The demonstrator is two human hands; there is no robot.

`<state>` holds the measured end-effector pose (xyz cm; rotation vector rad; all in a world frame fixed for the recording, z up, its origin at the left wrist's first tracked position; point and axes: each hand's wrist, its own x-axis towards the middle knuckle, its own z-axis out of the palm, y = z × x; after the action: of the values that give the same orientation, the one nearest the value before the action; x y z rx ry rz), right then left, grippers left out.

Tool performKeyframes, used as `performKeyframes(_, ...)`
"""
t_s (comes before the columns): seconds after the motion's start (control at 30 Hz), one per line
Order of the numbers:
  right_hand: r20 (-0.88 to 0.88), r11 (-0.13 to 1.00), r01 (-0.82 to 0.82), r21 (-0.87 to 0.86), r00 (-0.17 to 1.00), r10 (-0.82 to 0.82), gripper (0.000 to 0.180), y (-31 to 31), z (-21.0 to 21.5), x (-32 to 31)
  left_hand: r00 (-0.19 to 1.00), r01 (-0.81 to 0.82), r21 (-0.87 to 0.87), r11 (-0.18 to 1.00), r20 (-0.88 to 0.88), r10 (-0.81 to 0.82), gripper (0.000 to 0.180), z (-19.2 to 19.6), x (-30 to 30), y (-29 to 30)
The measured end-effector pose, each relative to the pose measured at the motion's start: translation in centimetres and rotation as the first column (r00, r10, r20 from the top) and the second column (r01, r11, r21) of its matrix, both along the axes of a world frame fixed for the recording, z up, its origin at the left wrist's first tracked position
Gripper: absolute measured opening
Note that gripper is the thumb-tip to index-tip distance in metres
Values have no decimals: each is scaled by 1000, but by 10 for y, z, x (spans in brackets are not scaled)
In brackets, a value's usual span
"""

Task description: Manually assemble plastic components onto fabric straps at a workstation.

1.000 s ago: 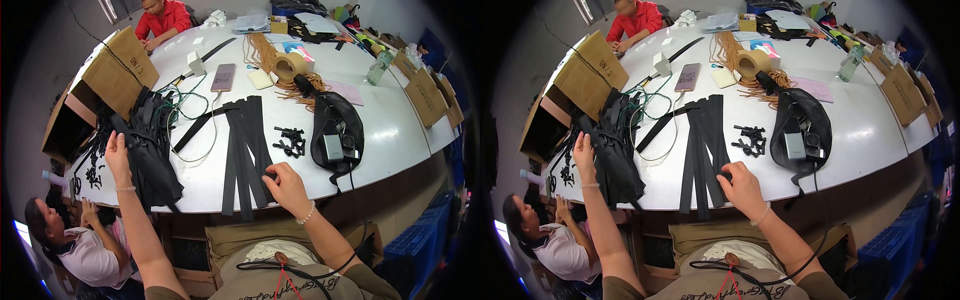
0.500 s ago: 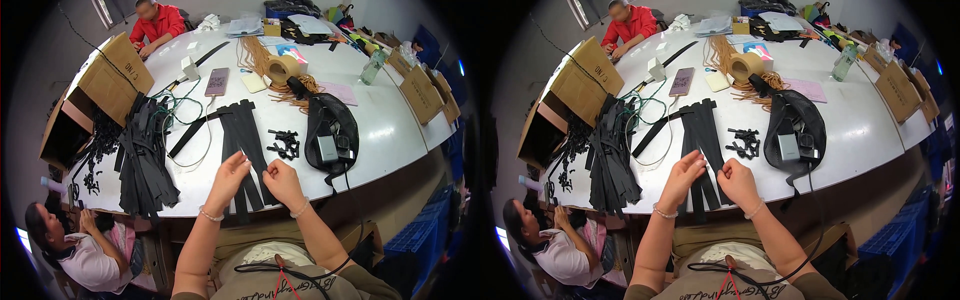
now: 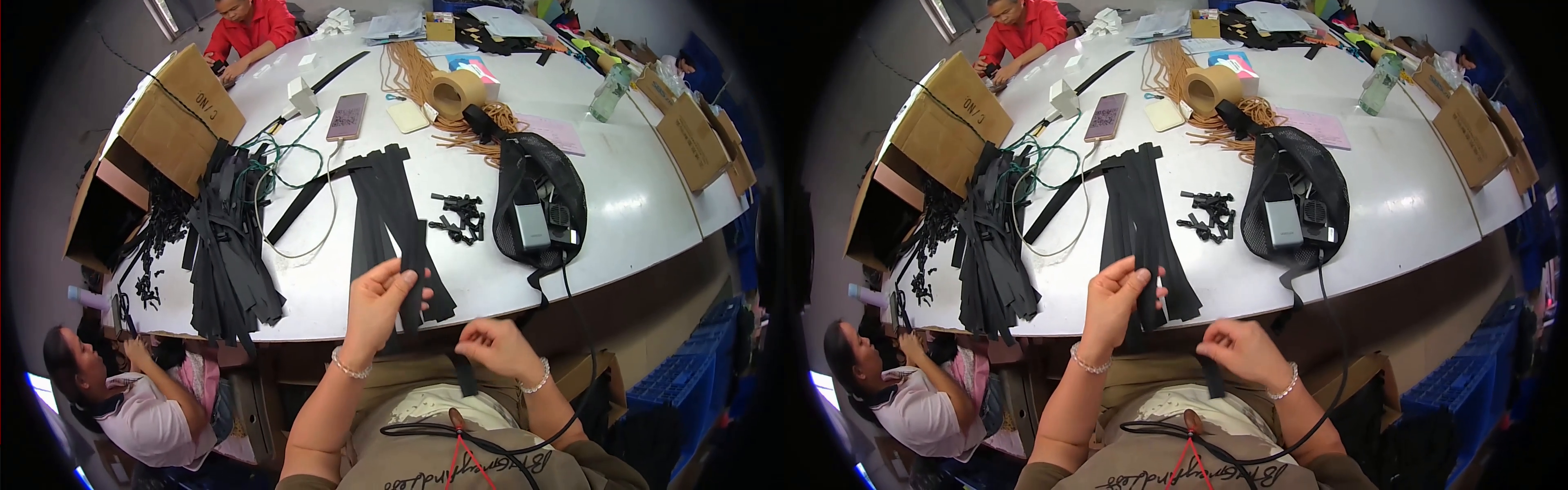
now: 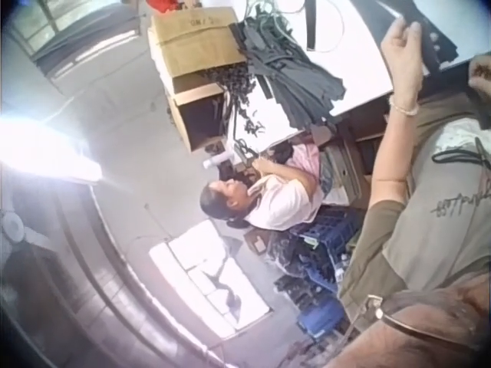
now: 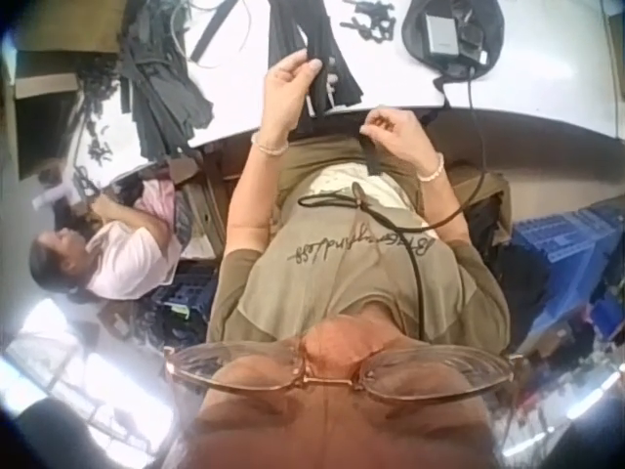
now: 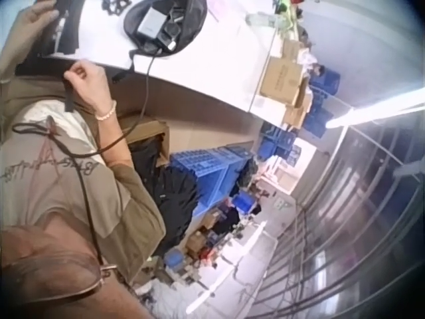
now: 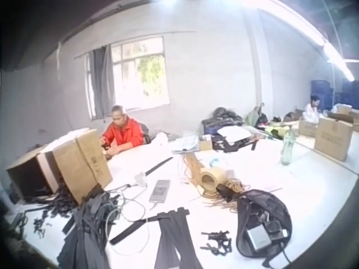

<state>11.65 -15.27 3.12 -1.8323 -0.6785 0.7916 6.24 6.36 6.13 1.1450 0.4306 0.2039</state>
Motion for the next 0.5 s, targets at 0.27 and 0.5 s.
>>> performKeyframes(0.27, -358, 809, 400, 431, 899, -254, 17, 35, 28, 26, 976, 206, -50, 977, -66, -209, 21, 2, -32, -40)
performKeyframes(0.5, -393, 802, 410, 434, 887, -241, 10, 38, 20, 20, 969, 230, -71, 971, -79, -235, 24, 2, -38, -48)
